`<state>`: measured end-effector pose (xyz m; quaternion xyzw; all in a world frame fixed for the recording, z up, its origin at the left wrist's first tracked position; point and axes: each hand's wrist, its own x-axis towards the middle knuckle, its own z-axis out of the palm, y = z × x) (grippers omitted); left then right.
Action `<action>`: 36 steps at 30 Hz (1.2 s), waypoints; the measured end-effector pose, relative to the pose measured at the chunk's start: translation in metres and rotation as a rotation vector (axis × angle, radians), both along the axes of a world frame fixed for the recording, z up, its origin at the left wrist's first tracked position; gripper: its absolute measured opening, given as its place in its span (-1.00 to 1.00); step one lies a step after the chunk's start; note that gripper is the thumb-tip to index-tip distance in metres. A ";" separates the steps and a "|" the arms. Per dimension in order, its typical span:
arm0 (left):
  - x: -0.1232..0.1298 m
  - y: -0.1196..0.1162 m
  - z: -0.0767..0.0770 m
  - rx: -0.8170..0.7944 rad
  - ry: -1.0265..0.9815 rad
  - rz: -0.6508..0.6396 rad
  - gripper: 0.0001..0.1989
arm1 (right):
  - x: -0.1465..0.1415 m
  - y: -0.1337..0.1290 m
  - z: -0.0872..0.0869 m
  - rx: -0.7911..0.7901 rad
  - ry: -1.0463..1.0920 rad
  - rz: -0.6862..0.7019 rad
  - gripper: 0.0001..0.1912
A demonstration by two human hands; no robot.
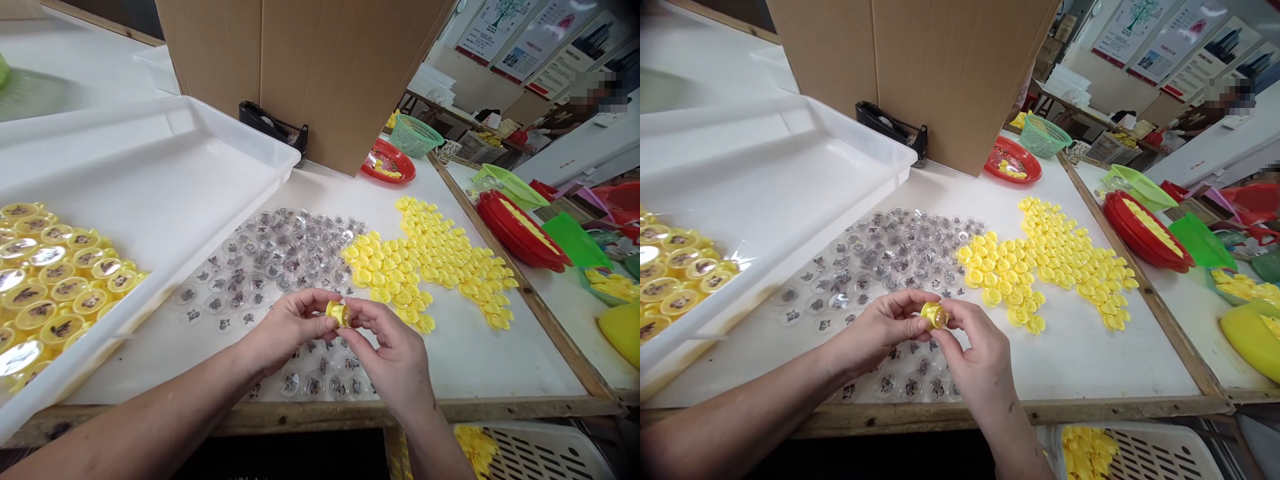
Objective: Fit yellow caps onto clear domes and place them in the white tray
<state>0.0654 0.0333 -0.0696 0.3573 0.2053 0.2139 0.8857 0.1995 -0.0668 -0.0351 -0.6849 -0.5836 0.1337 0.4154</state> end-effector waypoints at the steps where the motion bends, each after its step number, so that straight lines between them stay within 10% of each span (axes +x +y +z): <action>1: 0.000 0.000 0.000 -0.003 -0.007 -0.005 -0.66 | 0.001 0.000 0.001 0.010 -0.063 0.011 -0.71; 13: 0.001 -0.002 0.001 -0.021 0.022 -0.002 -0.63 | 0.006 -0.001 -0.006 0.025 0.247 0.020 -0.65; 36: -0.002 -0.005 0.011 0.202 0.174 -0.060 -0.50 | -0.012 -0.002 -0.003 0.054 -0.303 0.028 -0.76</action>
